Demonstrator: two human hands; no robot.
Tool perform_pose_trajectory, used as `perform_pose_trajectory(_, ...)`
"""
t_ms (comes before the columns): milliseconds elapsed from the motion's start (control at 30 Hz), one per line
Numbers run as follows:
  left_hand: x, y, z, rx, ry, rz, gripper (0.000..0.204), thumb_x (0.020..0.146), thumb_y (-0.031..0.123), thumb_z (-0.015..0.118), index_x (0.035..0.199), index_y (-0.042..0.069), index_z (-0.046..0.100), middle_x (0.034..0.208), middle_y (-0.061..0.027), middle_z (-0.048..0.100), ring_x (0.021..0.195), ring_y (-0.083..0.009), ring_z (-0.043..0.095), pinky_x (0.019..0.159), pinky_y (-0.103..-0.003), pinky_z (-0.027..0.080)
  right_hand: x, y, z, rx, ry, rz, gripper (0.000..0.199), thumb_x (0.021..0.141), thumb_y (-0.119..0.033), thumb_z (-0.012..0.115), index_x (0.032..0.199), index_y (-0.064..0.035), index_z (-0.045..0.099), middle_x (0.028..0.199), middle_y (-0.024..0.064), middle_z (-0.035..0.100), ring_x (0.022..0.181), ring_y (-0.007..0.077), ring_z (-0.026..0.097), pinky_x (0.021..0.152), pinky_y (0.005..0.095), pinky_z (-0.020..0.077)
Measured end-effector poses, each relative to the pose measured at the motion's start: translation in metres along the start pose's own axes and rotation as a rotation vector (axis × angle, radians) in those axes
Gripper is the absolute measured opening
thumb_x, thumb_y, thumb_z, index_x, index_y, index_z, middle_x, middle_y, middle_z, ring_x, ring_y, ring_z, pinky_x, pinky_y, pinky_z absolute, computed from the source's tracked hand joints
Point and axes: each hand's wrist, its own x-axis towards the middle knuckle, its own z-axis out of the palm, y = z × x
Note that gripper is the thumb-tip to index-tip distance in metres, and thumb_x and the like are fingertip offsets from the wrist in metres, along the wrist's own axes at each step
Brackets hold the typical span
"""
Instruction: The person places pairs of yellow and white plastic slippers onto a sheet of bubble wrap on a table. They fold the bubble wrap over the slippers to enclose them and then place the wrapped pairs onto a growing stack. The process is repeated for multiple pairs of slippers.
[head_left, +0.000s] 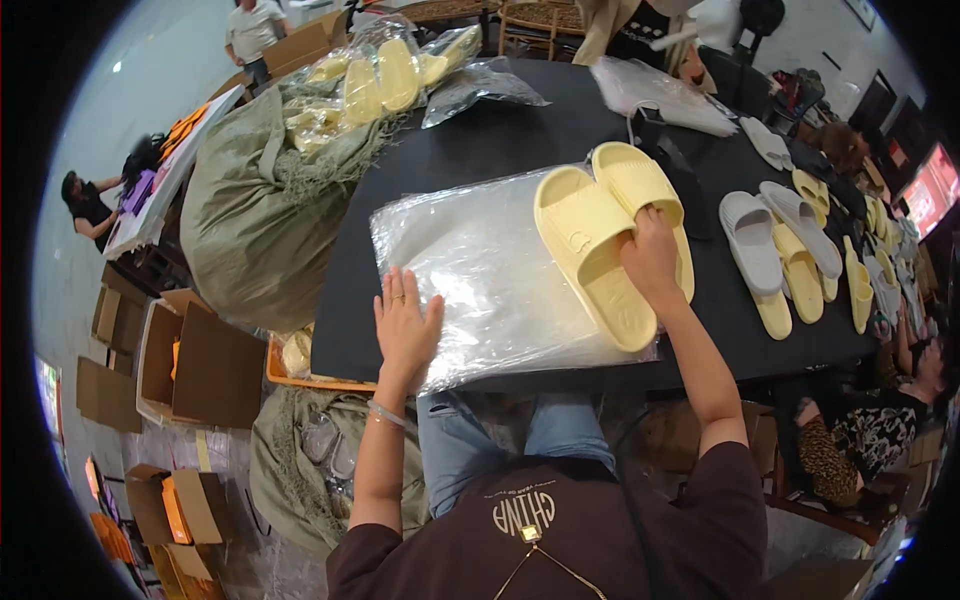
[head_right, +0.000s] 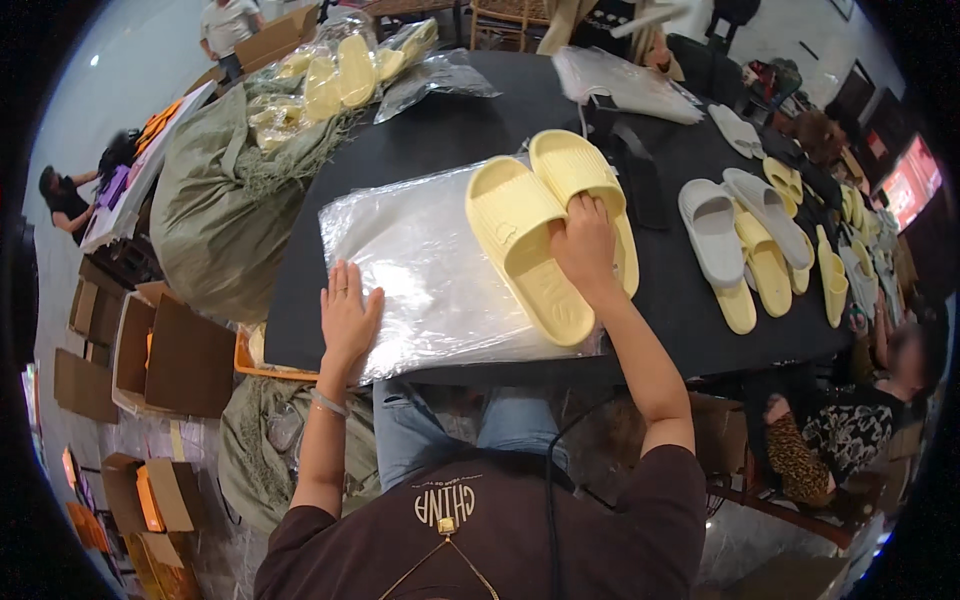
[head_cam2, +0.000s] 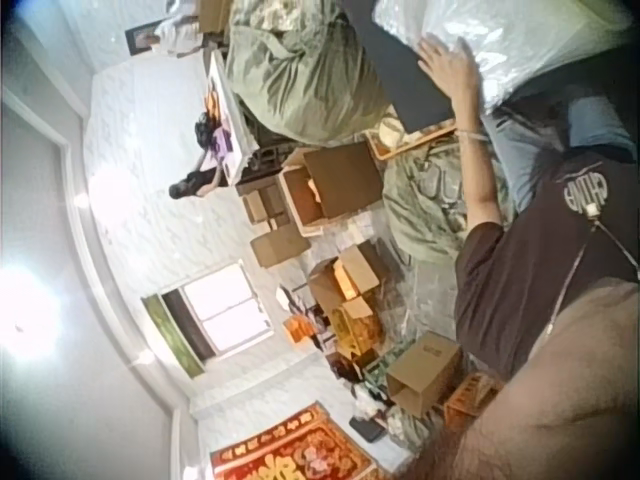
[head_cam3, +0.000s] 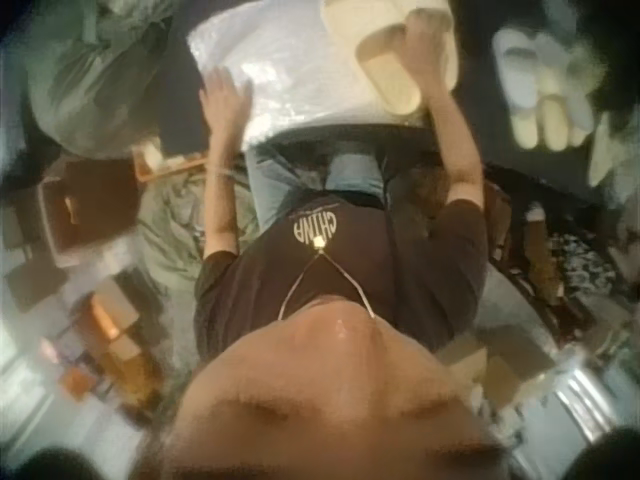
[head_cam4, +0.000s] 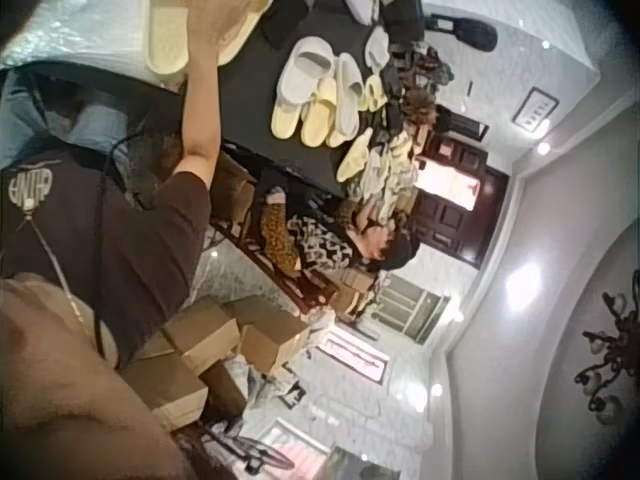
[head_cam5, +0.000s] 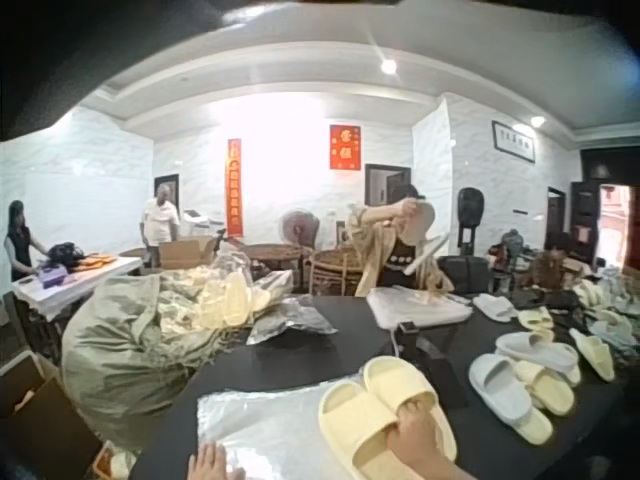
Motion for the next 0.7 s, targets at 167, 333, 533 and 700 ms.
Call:
perform_pose_trajectory(167,-0.002,-0.005,0.002,0.009,0.03,0.015,0.065,0.091,0.042,0.046,0.139,-0.001,0.034,0.147,-0.0192,0.028,0.139,-0.0311,0.022,0.11,-0.047,0.018,0.011,0.039,-0.056,0.074,0.116,0.199,0.025,0.082,-0.016,0.054,0.102,-0.0011,0.055,0.097,0.0231,0.057,0.091,0.0423,0.056,0.077,0.0498,0.0442)
perform_pose_trajectory(333,-0.001,-0.002,0.003,0.02,0.042,0.019,0.064,0.09,0.041,0.047,0.138,-0.001,0.035,0.146,-0.0195,0.03,0.138,-0.0317,0.024,0.11,-0.048,0.02,0.03,0.11,-0.132,-0.301,-0.033,0.386,0.022,0.082,-0.02,0.056,0.098,-0.0058,0.06,0.096,0.0207,0.062,0.093,0.0395,0.058,0.078,0.0486,0.0448)
perform_pose_trajectory(533,-0.001,0.006,-0.004,0.02,0.011,-0.008,0.063,0.09,0.039,0.048,0.138,-0.001,0.035,0.147,-0.0191,0.029,0.138,-0.0313,0.024,0.11,-0.047,0.019,0.071,0.263,-0.187,-0.545,0.116,0.592,0.034,0.084,-0.019,0.048,0.114,-0.0173,0.062,0.106,0.0169,0.064,0.099,0.0374,0.059,0.083,0.0478,0.0461)
perform_pose_trajectory(700,-0.002,-0.001,0.001,0.014,0.035,0.015,0.064,0.09,0.038,0.048,0.138,-0.001,0.035,0.146,-0.0198,0.03,0.137,-0.033,0.026,0.109,-0.049,0.021,0.046,0.381,-0.162,-0.466,0.013,0.77,0.045,0.082,-0.011,0.051,0.127,-0.0061,0.05,0.122,0.0234,0.054,0.115,0.0373,0.051,0.095,0.045,0.0404)
